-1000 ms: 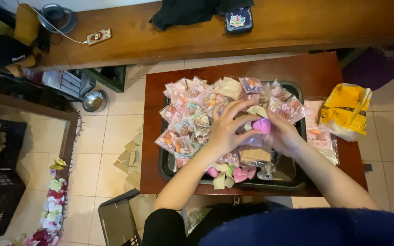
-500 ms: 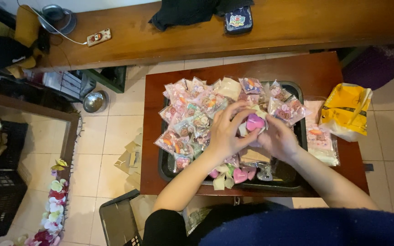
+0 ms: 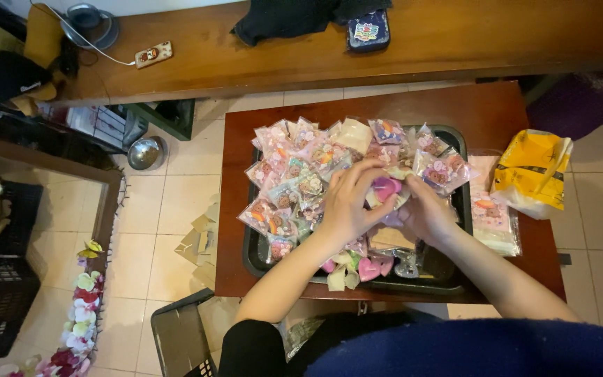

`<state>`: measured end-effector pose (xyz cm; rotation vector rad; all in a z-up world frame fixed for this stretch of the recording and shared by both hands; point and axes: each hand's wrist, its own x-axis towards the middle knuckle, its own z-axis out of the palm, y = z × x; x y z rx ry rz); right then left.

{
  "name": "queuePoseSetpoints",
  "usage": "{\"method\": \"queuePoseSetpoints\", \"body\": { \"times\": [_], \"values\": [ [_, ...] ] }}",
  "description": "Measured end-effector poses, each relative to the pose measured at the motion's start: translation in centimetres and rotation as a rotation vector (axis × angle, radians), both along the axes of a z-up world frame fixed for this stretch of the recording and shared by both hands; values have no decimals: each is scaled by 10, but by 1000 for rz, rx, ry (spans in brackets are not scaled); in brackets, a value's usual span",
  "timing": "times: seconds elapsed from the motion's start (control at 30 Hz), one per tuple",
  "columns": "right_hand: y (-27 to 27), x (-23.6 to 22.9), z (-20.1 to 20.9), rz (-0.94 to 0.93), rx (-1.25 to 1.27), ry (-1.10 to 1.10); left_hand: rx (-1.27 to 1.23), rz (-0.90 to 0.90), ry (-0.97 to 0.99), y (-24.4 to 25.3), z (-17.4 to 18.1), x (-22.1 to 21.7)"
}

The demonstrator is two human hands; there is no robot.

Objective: The recorder is sorting various small packaged items and heart-shaped objects into a tray.

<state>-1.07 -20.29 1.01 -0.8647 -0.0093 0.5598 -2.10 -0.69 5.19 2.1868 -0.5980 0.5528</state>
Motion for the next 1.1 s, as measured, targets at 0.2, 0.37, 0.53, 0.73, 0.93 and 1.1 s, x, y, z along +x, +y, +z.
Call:
{"method": "queuePoseSetpoints", "body": {
  "times": [0.2,0.37,0.53,0.73,0.93,1.1],
  "values": [
    [-17,5,-39,19,55,-81,-57,40,60,2,-15,9],
    [-14,11,-52,29,-155,-96,-55,-20,-5,12,-4,14],
    [-8,10,-26,33,-11,-125,-44,-61,-71,13,7,11],
    [-26,12,-81,-2,-430,-247,-16,-77,-106,22,8,13],
    [29,19,6,35,-361,-195,10,-140,-83,57,13,26],
    [36,54,-23,127,-453,-420,-75,-128,83,81,14,33]
  ]
}}
